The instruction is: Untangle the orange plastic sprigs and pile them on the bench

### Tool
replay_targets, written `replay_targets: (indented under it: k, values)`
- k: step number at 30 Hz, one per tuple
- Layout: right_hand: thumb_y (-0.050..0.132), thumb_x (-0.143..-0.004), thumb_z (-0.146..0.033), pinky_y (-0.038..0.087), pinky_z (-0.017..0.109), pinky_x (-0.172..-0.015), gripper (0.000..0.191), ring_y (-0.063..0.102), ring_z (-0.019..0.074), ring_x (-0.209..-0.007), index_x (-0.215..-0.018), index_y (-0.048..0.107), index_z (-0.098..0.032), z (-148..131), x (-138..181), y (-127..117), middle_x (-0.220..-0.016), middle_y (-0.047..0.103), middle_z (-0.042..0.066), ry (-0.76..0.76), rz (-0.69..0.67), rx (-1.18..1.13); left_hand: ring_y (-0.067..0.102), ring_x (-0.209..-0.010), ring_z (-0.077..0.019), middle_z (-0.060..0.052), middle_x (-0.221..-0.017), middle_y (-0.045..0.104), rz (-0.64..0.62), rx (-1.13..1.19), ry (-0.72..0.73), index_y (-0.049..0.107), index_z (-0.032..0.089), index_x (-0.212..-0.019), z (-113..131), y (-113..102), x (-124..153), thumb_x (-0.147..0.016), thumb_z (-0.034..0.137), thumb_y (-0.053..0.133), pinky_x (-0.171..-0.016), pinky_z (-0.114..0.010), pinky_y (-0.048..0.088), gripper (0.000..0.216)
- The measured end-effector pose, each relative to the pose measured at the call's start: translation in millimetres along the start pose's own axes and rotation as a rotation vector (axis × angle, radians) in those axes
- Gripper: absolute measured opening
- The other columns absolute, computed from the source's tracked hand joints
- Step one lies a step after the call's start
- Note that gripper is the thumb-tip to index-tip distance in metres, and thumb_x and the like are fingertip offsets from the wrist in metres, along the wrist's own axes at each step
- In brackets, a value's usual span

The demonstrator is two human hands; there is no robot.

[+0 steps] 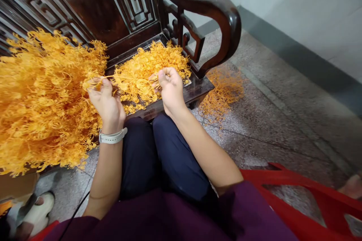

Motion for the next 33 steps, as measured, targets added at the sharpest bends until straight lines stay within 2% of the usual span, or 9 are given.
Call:
replay_targets:
  k: [4,9,13,17,21,23,28,30,33]
  values:
    - [0.067,-0.094,-0.063,0.043,0.026,-0.050,0.044,0.057,0.0139,-0.064,-0.094,0.039,-0.029,4,-6,-9,-0.084,0.061,0.000,-0.065,0.060,0.028,0.061,-0.090,-0.0125,0.000,-0.099,0.059,-0.024,-0.094,0.078,0.054,0.023,-0.095,1,-1,-2,-0.083,0.043,0.087,-0.080,-0.022,0.050,0.041]
    - [0.064,-0.095,-0.065,0.044,0.026,-0.051,0.044,0.054,0.0127,-0.062,-0.096,0.038,-0.029,11,-16,-27,-0.090,0.060,0.001,-0.149,0.189,0.002,0.053,-0.075,-0.0104,0.002,-0.082,0.055,-0.084,-0.251,0.078,0.060,0.020,-0.083,7,4,2,-0.081,0.028,0.085,-0.072,-0.021,0.046,0.026]
    - [0.064,-0.094,-0.065,0.042,0.025,-0.050,0.043,0.054,0.0112,-0.062,-0.098,0.041,-0.029,16,-21,-42,-0.091,0.058,0.000,-0.145,0.351,-0.077,0.046,-0.059,-0.0075,0.004,-0.072,0.056,-0.165,-0.279,-0.093,0.064,0.019,-0.081,7,9,5,-0.076,0.021,0.085,-0.053,-0.019,0.036,0.021]
    - [0.060,-0.096,-0.063,0.055,0.028,-0.063,0.039,0.064,0.0138,-0.073,-0.099,0.044,-0.028,16,-21,-44,-0.089,0.059,0.001,-0.116,0.432,-0.161,0.037,-0.047,-0.0060,0.007,-0.061,0.050,-0.322,-0.298,-0.291,0.067,0.020,-0.087,7,12,9,-0.073,0.026,0.088,-0.044,-0.019,0.027,0.026]
    - [0.052,-0.101,-0.057,0.063,0.038,-0.081,0.032,0.072,0.0198,-0.097,-0.103,0.053,-0.025,7,-21,-32,-0.106,0.068,0.009,-0.115,0.370,-0.136,0.045,-0.047,-0.0065,0.001,-0.064,0.060,-0.538,-0.292,-0.460,0.070,0.017,-0.083,9,13,14,-0.080,0.042,0.087,-0.042,-0.019,0.032,0.030]
    - [0.042,-0.104,-0.061,0.064,0.042,-0.084,0.041,0.071,0.0217,-0.102,-0.105,0.060,-0.023,4,-20,-25,-0.113,0.069,0.012,-0.083,0.308,-0.106,0.053,-0.050,-0.0084,-0.002,-0.064,0.063,-0.605,-0.264,-0.505,0.075,0.016,-0.085,10,13,16,-0.087,0.049,0.081,-0.043,-0.020,0.037,0.033]
    - [0.043,-0.101,-0.070,0.060,0.035,-0.078,0.055,0.069,0.0227,-0.107,-0.119,0.062,-0.022,4,-15,-16,-0.122,0.068,0.013,-0.073,0.158,0.064,0.074,-0.074,-0.0123,-0.008,-0.107,0.080,-0.492,0.011,-0.491,0.078,0.021,-0.107,14,10,13,-0.089,0.039,0.081,-0.056,-0.017,0.053,0.026]
    - [0.050,-0.100,-0.066,0.057,0.033,-0.079,0.048,0.068,0.0215,-0.107,-0.117,0.062,-0.023,2,-11,-16,-0.122,0.067,0.011,-0.108,0.199,0.140,0.077,-0.079,-0.0126,-0.007,-0.113,0.081,-0.459,0.072,-0.499,0.075,0.023,-0.117,15,7,12,-0.091,0.036,0.080,-0.059,-0.016,0.055,0.030]
    - [0.062,-0.098,-0.053,0.053,0.032,-0.084,0.031,0.065,0.0196,-0.104,-0.105,0.066,-0.023,-11,0,-11,-0.112,0.069,0.007,-0.245,0.296,0.232,0.074,-0.070,-0.0099,-0.006,-0.112,0.082,-0.430,0.140,-0.511,0.069,0.026,-0.132,19,4,12,-0.094,0.032,0.078,-0.059,-0.015,0.054,0.039]
Point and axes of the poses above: each hand's wrist, its own x-axis away from the middle knuckle, its own y-axis out of the palm, z = x × y, the point moved 3 cm from there along -x, towards the middle knuckle
